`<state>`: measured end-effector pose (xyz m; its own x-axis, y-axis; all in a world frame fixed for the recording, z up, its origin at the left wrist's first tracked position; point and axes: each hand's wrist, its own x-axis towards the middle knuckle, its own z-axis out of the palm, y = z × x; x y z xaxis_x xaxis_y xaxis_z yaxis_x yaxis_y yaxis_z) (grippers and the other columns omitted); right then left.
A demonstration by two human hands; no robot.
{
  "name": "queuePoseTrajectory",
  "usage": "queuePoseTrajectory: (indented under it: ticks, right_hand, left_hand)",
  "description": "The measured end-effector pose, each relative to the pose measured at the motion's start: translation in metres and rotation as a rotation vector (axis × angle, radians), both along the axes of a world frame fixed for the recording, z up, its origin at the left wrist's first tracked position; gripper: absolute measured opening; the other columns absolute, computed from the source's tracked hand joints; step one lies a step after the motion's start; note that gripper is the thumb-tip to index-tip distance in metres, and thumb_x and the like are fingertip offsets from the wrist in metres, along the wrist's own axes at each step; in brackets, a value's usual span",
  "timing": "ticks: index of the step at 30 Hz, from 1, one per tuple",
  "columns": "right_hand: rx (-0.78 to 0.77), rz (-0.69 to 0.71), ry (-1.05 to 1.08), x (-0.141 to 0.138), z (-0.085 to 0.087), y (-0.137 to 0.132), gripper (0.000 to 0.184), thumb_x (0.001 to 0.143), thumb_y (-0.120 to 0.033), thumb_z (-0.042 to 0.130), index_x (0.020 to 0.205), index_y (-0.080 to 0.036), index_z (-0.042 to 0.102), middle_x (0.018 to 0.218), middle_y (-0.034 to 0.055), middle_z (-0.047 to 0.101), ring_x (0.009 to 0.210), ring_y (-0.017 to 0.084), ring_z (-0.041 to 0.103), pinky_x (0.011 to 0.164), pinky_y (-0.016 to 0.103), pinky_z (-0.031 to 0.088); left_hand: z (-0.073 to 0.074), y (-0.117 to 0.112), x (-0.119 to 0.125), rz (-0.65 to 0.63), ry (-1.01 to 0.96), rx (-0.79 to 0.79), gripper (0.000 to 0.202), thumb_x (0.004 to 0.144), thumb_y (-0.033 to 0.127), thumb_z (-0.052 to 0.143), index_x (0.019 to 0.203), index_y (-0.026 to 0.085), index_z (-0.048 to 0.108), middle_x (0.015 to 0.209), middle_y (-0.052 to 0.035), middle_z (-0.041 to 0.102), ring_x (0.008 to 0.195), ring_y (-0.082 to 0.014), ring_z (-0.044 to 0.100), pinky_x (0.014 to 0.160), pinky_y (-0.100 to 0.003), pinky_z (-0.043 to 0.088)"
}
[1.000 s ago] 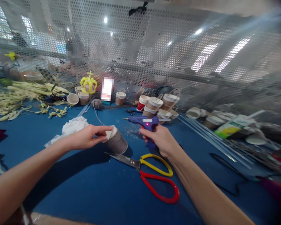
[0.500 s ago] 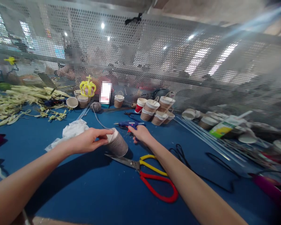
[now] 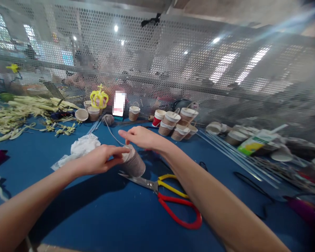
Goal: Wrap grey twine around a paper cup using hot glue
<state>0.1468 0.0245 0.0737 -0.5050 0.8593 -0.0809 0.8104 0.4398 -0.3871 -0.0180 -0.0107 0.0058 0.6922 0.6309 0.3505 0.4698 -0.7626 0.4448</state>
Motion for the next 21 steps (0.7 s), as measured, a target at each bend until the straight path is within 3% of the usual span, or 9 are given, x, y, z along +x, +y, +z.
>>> queuePoseTrajectory:
  ticks: [3, 7, 10, 13, 16, 21]
  right_hand:
    - [-0.034, 0.038, -0.141, -0.009, 0.006, 0.002, 0.060, 0.082, -0.055, 0.032, 0.052, -0.013, 0.061, 0.049, 0.0031, 0.053, 0.048, 0.011, 0.046, 0.048, 0.023, 0.030]
    - [-0.100, 0.058, -0.035, -0.008, 0.004, 0.002, 0.040, 0.073, -0.037, 0.053, 0.040, -0.014, 0.053, 0.038, -0.0030, 0.039, 0.040, 0.008, 0.033, 0.042, 0.023, 0.023]
    - [-0.106, 0.033, 0.101, -0.001, -0.004, -0.002, 0.020, 0.070, -0.024, 0.054, 0.054, -0.014, 0.060, 0.049, -0.0028, 0.051, 0.044, 0.007, 0.037, 0.042, 0.021, 0.024]
    - [-0.105, -0.086, 0.337, 0.010, -0.013, -0.009, 0.016, 0.072, -0.025, 0.052, 0.070, -0.014, 0.063, 0.073, 0.0022, 0.063, 0.052, 0.008, 0.047, 0.045, 0.020, 0.031]
    - [-0.122, -0.205, 0.607, 0.023, -0.020, -0.017, 0.016, 0.071, -0.026, 0.055, 0.076, -0.013, 0.062, 0.088, 0.0070, 0.065, 0.063, 0.010, 0.053, 0.053, 0.020, 0.038]
    - [-0.041, -0.236, 0.711, 0.036, -0.031, -0.024, 0.017, 0.073, -0.029, 0.057, 0.078, -0.013, 0.061, 0.091, 0.0079, 0.065, 0.073, 0.012, 0.055, 0.061, 0.023, 0.041]
  left_hand:
    - [0.001, -0.001, 0.000, -0.003, 0.005, 0.002, 0.033, 0.083, 0.018, 0.045, 0.115, 0.016, 0.052, 0.087, -0.0070, 0.068, 0.074, -0.0164, 0.062, 0.066, -0.026, 0.045]
    - [0.003, -0.002, 0.002, 0.004, 0.000, -0.017, 0.030, 0.082, 0.017, 0.046, 0.110, 0.015, 0.056, 0.090, -0.0086, 0.068, 0.076, -0.0175, 0.063, 0.066, -0.025, 0.045]
    - [0.003, -0.001, 0.002, 0.022, 0.009, -0.032, 0.030, 0.081, 0.017, 0.046, 0.110, 0.015, 0.056, 0.091, -0.0084, 0.068, 0.077, -0.0178, 0.063, 0.066, -0.025, 0.045]
    - [0.001, 0.001, 0.000, 0.032, -0.012, -0.091, 0.033, 0.082, 0.018, 0.046, 0.113, 0.014, 0.053, 0.086, -0.0072, 0.069, 0.073, -0.0160, 0.062, 0.064, -0.024, 0.045]
    - [-0.001, 0.004, -0.001, 0.048, -0.021, -0.143, 0.034, 0.082, 0.021, 0.045, 0.114, 0.013, 0.052, 0.081, -0.0061, 0.069, 0.068, -0.0143, 0.061, 0.061, -0.022, 0.044]
    - [-0.002, 0.006, -0.002, 0.058, -0.034, -0.192, 0.033, 0.083, 0.023, 0.045, 0.114, 0.012, 0.052, 0.077, -0.0044, 0.067, 0.063, -0.0117, 0.057, 0.059, -0.021, 0.043]
